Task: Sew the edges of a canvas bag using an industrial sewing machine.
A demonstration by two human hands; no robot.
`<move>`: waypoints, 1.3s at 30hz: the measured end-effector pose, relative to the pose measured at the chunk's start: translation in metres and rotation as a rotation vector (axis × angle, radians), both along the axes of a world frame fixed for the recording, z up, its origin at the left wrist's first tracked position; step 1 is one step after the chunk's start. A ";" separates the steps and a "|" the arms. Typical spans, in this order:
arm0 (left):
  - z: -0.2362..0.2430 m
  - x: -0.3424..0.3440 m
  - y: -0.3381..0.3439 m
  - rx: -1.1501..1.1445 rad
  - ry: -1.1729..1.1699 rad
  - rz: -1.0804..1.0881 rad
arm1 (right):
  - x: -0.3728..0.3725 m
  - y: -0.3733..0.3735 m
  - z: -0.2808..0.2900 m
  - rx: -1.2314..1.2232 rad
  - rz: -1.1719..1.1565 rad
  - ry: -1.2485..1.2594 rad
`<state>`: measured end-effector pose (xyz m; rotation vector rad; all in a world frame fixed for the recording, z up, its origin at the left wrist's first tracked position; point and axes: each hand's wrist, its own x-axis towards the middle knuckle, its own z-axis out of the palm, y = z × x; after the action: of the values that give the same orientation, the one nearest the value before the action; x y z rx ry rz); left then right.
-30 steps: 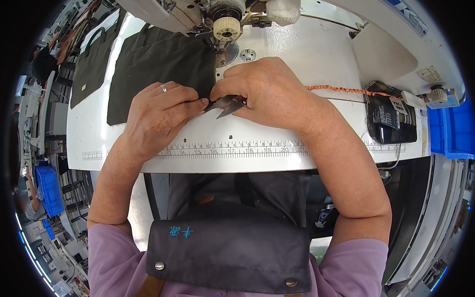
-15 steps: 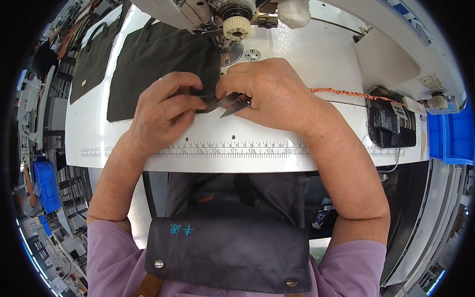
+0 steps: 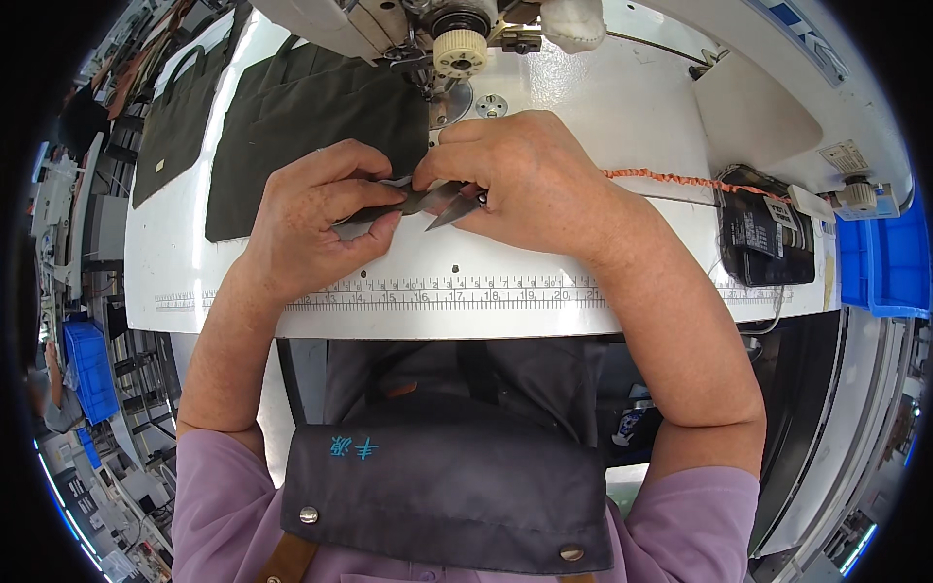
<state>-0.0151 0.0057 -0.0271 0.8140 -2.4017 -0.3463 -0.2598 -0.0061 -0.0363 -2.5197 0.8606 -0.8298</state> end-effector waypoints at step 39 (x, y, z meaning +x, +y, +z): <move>-0.007 0.007 -0.002 0.022 0.059 -0.098 | 0.003 0.002 0.001 -0.038 0.045 -0.006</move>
<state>-0.0079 0.0036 -0.0337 0.6877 -2.3915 -0.4301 -0.2572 -0.0044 -0.0353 -2.5584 0.7901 -0.8471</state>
